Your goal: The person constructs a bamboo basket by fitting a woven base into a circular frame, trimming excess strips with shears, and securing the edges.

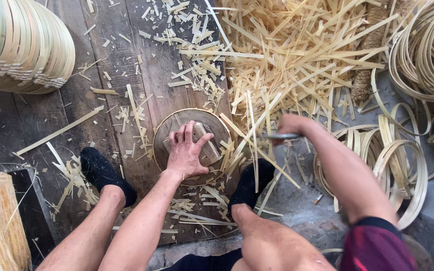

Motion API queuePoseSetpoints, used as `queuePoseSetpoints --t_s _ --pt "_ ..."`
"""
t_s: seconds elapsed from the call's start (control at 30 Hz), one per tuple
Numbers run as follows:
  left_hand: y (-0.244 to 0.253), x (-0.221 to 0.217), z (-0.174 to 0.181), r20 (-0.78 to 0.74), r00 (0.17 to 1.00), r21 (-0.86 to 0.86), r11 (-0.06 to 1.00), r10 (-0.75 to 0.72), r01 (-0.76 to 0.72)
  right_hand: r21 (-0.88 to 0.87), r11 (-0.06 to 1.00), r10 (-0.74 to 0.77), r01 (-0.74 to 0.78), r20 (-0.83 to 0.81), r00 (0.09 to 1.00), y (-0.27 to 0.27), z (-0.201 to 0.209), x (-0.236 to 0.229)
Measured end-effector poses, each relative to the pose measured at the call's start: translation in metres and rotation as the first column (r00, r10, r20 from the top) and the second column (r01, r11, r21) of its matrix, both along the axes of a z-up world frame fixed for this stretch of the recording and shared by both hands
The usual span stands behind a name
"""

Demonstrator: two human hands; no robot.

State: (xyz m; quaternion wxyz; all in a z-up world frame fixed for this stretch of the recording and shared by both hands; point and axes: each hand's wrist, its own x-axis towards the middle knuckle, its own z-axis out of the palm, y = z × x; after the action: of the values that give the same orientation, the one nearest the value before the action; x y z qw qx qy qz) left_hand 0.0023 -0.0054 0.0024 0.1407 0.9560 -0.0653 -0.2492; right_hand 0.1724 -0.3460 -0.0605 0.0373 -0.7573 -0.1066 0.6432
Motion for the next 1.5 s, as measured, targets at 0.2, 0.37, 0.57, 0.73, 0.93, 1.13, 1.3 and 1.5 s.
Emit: queuePoseSetpoints --t_s 0.2,0.37,0.57,0.73,0.93,1.13,1.3,1.5 --pt "0.0 0.0 0.006 0.02 1.0 -0.012 1.0 0.021 -0.021 0.003 0.85 -0.466 0.526 0.469 0.751 -0.048 -0.003 0.116" --pt "-0.001 0.004 0.012 -0.005 1.0 0.004 1.0 0.004 -0.004 0.25 0.534 -0.585 0.808 0.799 0.141 -0.027 0.001 0.165" --pt "0.016 0.025 0.008 -0.179 0.953 -0.299 0.909 0.244 -0.289 0.254 0.473 -0.781 0.844 0.564 0.268 -0.001 -0.029 0.077" --pt "0.055 0.048 -0.041 -0.032 0.846 -0.252 0.814 0.533 -0.523 0.364 0.706 -0.629 0.608 0.717 0.301 0.013 -0.032 -0.039" --pt "0.069 0.064 -0.086 0.0 0.875 -0.244 0.848 0.485 -0.47 0.33 0.815 -0.57 0.477 0.303 0.764 0.072 -0.049 -0.094" --pt "0.049 0.079 -0.071 -0.127 0.877 -0.105 0.873 0.464 -0.477 0.37 0.53 -0.829 0.763 0.038 0.558 0.081 -0.059 -0.068" --pt "0.048 0.091 -0.079 -0.209 0.812 -0.077 0.818 0.545 -0.569 0.763 0.616 -0.74 0.196 0.646 -0.187 0.043 -0.021 0.005" --pt "0.041 0.103 -0.114 -0.349 0.789 -0.328 0.723 0.506 -0.608 0.488 0.502 -0.831 0.714 0.043 0.555 0.105 -0.01 -0.08"
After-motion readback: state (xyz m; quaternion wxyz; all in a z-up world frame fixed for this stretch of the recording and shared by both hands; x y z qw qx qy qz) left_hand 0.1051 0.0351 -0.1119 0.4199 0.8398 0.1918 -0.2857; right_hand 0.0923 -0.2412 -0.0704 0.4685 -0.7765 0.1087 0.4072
